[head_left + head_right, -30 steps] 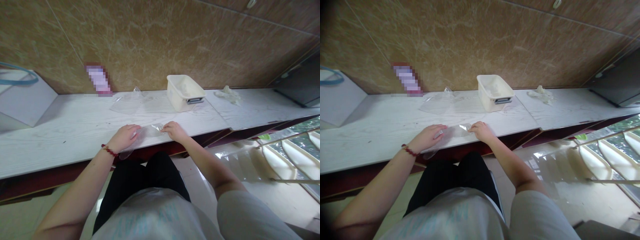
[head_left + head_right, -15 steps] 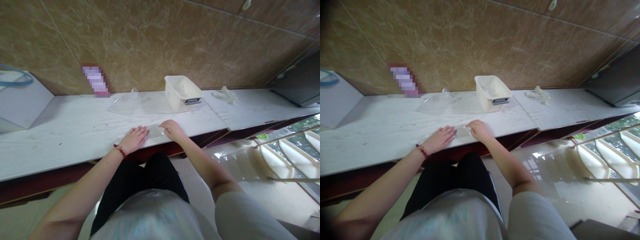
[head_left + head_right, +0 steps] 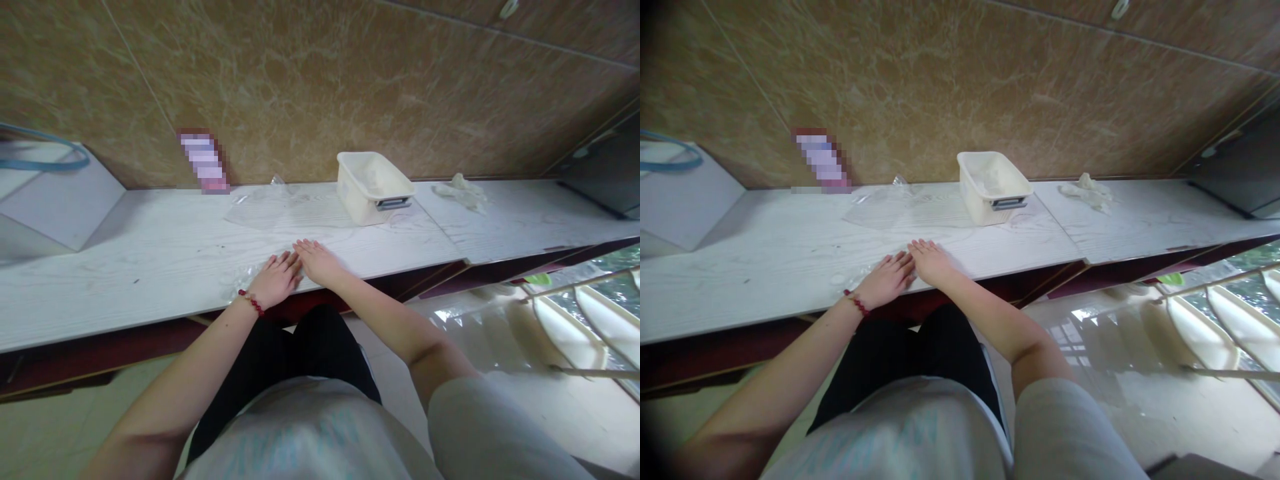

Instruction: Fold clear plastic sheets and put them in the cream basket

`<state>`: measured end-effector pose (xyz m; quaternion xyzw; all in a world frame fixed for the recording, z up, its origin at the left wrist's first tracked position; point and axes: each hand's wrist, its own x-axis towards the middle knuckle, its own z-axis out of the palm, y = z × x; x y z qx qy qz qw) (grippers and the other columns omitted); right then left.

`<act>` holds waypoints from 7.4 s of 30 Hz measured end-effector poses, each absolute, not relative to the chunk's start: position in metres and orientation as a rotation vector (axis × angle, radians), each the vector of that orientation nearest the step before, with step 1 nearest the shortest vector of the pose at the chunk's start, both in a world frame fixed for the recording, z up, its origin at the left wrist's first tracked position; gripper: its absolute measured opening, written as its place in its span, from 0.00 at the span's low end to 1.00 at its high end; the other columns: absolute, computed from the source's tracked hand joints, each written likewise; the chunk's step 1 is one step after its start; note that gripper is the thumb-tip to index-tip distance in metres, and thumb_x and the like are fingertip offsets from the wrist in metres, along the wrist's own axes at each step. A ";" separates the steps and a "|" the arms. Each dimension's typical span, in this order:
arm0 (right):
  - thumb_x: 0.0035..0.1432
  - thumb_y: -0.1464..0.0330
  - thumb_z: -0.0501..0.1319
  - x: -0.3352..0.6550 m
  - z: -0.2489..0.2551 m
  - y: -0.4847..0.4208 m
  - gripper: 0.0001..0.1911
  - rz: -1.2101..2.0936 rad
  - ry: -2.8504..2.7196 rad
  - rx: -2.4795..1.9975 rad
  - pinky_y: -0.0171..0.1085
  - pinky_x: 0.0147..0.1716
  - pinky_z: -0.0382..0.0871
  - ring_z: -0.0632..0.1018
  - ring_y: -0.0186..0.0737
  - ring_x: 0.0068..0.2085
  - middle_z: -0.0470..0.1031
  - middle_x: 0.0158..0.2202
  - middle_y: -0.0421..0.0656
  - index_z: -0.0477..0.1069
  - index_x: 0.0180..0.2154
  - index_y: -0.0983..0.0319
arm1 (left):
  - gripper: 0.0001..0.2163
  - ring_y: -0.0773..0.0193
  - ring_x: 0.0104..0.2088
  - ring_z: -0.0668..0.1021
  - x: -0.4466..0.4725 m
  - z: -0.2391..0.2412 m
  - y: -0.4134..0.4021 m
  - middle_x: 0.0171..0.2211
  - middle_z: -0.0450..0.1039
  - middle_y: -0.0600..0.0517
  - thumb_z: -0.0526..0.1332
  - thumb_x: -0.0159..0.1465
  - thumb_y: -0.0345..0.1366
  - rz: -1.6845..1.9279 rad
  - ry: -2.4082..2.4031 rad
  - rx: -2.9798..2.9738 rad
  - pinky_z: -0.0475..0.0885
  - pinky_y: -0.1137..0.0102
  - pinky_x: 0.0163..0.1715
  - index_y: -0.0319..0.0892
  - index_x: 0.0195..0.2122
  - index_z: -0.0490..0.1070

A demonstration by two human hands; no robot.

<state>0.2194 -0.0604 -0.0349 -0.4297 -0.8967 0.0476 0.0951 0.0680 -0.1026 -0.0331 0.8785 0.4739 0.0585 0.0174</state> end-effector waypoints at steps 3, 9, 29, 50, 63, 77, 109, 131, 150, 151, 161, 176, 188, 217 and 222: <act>0.59 0.71 0.46 0.218 -0.036 -0.062 0.25 0.187 -2.673 -1.301 0.44 0.58 0.49 0.56 0.43 0.60 0.55 0.59 0.50 0.53 0.57 0.69 | 0.22 0.54 0.59 0.56 0.067 -0.033 -0.105 0.59 0.54 0.44 0.44 0.64 0.40 0.164 1.513 2.715 0.50 0.55 0.56 0.38 0.57 0.56; 0.62 0.63 0.41 0.223 -0.038 -0.073 0.25 0.107 -2.659 -1.345 0.48 0.58 0.45 0.52 0.45 0.61 0.50 0.61 0.42 0.51 0.59 0.62 | 0.26 0.54 0.60 0.54 0.048 -0.037 -0.123 0.61 0.49 0.47 0.42 0.63 0.49 0.104 1.747 2.603 0.48 0.55 0.57 0.43 0.59 0.52; 0.61 0.56 0.40 0.222 -0.033 -0.076 0.28 0.125 -2.681 -1.469 0.49 0.59 0.40 0.47 0.47 0.62 0.44 0.63 0.40 0.46 0.60 0.57 | 0.17 0.57 0.47 0.71 -0.080 -0.025 -0.184 0.45 0.72 0.49 0.54 0.55 0.48 0.632 1.698 2.217 0.63 0.62 0.49 0.46 0.40 0.72; 0.61 0.58 0.41 0.217 -0.030 -0.079 0.27 0.137 -2.659 -1.533 0.50 0.58 0.40 0.48 0.46 0.62 0.45 0.63 0.40 0.47 0.60 0.58 | 0.12 0.65 0.31 0.76 0.018 -0.070 -0.209 0.30 0.72 0.53 0.62 0.52 0.41 1.400 1.590 1.064 0.72 0.70 0.31 0.42 0.35 0.66; 0.61 0.58 0.42 0.219 -0.031 -0.078 0.27 0.168 -2.641 -1.503 0.50 0.58 0.41 0.48 0.47 0.62 0.46 0.63 0.41 0.48 0.60 0.57 | 0.13 0.62 0.35 0.74 -0.007 -0.042 -0.195 0.33 0.73 0.49 0.54 0.58 0.45 0.973 1.940 1.986 0.68 0.68 0.40 0.41 0.32 0.71; 0.60 0.59 0.43 0.215 -0.030 -0.081 0.26 0.193 -2.590 -1.547 0.50 0.58 0.42 0.49 0.48 0.62 0.47 0.62 0.43 0.50 0.59 0.58 | 0.15 0.64 0.29 0.74 -0.023 -0.014 -0.153 0.29 0.74 0.53 0.53 0.55 0.50 0.762 1.952 1.759 0.67 0.72 0.29 0.43 0.31 0.68; 0.45 0.61 0.63 0.267 -0.003 -0.043 0.16 0.506 -2.461 -1.797 0.34 0.42 0.64 0.73 0.40 0.42 0.73 0.40 0.45 0.73 0.37 0.62 | 0.16 0.57 0.50 0.68 -0.044 -0.035 -0.115 0.48 0.68 0.48 0.51 0.58 0.46 0.549 1.757 2.470 0.60 0.61 0.51 0.48 0.42 0.72; 0.49 0.67 0.59 0.258 -0.006 -0.059 0.07 0.982 -2.036 -1.777 0.27 0.22 0.62 0.69 0.27 0.21 0.72 0.24 0.41 0.69 0.28 0.65 | 0.19 0.60 0.55 0.64 -0.048 -0.041 -0.112 0.52 0.66 0.53 0.46 0.62 0.41 0.401 1.609 2.545 0.58 0.61 0.53 0.47 0.51 0.65; 0.52 0.72 0.57 0.246 0.007 -0.068 0.05 1.163 -1.760 -1.682 0.28 0.20 0.66 0.71 0.28 0.19 0.69 0.21 0.37 0.61 0.27 0.62 | 0.26 0.61 0.59 0.56 -0.042 -0.013 -0.099 0.59 0.54 0.56 0.46 0.60 0.24 -0.144 1.029 2.884 0.49 0.60 0.55 0.61 0.55 0.56; 0.52 0.71 0.57 0.245 0.009 -0.068 0.04 1.154 -1.761 -1.668 0.28 0.20 0.66 0.71 0.28 0.19 0.69 0.22 0.37 0.61 0.28 0.62 | 0.26 0.61 0.59 0.57 -0.043 -0.013 -0.097 0.59 0.54 0.55 0.46 0.60 0.24 -0.140 1.019 2.883 0.50 0.60 0.55 0.60 0.55 0.56; 0.48 0.70 0.57 0.200 0.034 -0.077 0.04 0.849 -2.007 -1.492 0.30 0.25 0.64 0.70 0.29 0.24 0.66 0.21 0.35 0.62 0.26 0.61 | 0.19 0.60 0.53 0.65 -0.043 -0.012 -0.095 0.53 0.63 0.49 0.49 0.59 0.31 0.198 1.163 2.818 0.58 0.64 0.50 0.49 0.52 0.62; 0.54 0.69 0.53 0.142 0.010 -0.111 0.08 0.305 -2.010 -1.334 0.37 0.45 0.60 0.68 0.38 0.42 0.69 0.38 0.42 0.68 0.35 0.60 | 0.10 0.63 0.26 0.71 -0.041 -0.009 -0.100 0.26 0.70 0.50 0.53 0.55 0.40 0.381 1.549 2.380 0.63 0.70 0.28 0.41 0.30 0.69; 0.57 0.66 0.54 0.119 -0.013 -0.118 0.10 0.228 -2.180 -1.372 0.38 0.45 0.57 0.64 0.40 0.45 0.69 0.42 0.40 0.71 0.39 0.52 | 0.08 0.65 0.25 0.71 -0.041 -0.002 -0.105 0.21 0.68 0.54 0.50 0.51 0.36 0.695 1.565 1.695 0.64 0.71 0.25 0.41 0.25 0.66; 0.54 0.72 0.53 0.151 -0.026 -0.113 0.17 0.237 -2.200 -1.559 0.40 0.44 0.61 0.66 0.42 0.45 0.65 0.47 0.45 0.65 0.47 0.57 | 0.12 0.67 0.23 0.74 -0.048 -0.015 -0.118 0.21 0.70 0.57 0.61 0.48 0.38 0.780 1.488 1.264 0.71 0.69 0.28 0.42 0.33 0.65; 0.54 0.73 0.53 0.151 -0.028 -0.113 0.19 0.195 -2.313 -1.415 0.40 0.48 0.59 0.64 0.41 0.49 0.63 0.52 0.41 0.66 0.48 0.53 | 0.12 0.68 0.20 0.73 -0.053 -0.019 -0.118 0.17 0.66 0.59 0.60 0.49 0.38 0.772 1.547 1.375 0.69 0.71 0.24 0.43 0.34 0.65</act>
